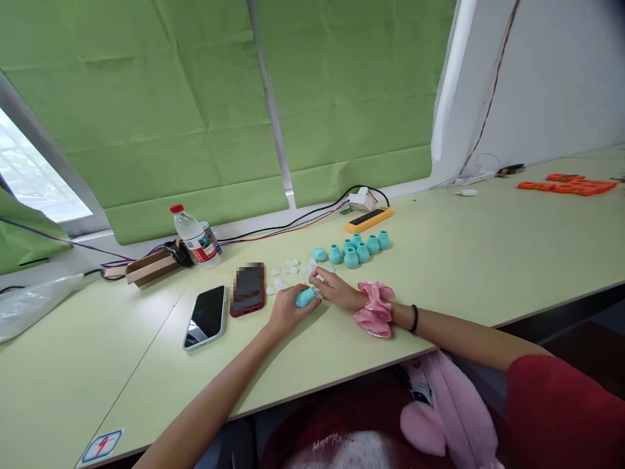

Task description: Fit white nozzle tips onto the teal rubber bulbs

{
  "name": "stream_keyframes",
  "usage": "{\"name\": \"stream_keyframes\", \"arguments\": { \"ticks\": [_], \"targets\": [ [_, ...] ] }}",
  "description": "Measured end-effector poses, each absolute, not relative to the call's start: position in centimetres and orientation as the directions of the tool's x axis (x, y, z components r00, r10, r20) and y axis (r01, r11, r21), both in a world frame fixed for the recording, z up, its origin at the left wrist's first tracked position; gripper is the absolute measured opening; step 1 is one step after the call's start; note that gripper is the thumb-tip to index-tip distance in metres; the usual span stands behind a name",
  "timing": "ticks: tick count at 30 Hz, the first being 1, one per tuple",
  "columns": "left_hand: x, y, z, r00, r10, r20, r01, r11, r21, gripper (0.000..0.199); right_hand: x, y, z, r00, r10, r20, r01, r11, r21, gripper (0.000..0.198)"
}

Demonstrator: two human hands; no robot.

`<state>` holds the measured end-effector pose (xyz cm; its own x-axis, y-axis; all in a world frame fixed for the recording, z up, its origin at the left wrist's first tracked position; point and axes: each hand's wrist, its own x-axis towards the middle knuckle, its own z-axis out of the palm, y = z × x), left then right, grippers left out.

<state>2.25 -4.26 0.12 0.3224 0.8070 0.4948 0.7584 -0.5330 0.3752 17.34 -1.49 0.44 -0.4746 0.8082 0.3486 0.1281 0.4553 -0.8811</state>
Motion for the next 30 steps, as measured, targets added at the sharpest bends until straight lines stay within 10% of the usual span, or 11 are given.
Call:
{"name": "stream_keyframes", "arguments": {
  "ticks": [8,17,30],
  "targets": [
    [2.5,-4.6,-0.4,0.406,0.682,0.608,0.75,-0.629,0.204,0.03,17.8,-1.5,1.3,-0.664,0.745,-0.061,0.05,-0.037,-0.998,0.012],
    [2.6,-4.8,-0.6,0.591,0.504,0.63,0.78,-0.557,-0.285,0.031,18.1,-1.0,0.4,-0.696,0.712,-0.097,0.111,-0.027,-0.993,0.011],
    [2.7,-5.0,0.2,0.644,0.382,0.663,0.743,-0.52,-0.422,0.031,17.7,-1.2,1.5,-0.686,0.687,-0.241,0.149,-0.192,-0.97,0.011]
  ]
}}
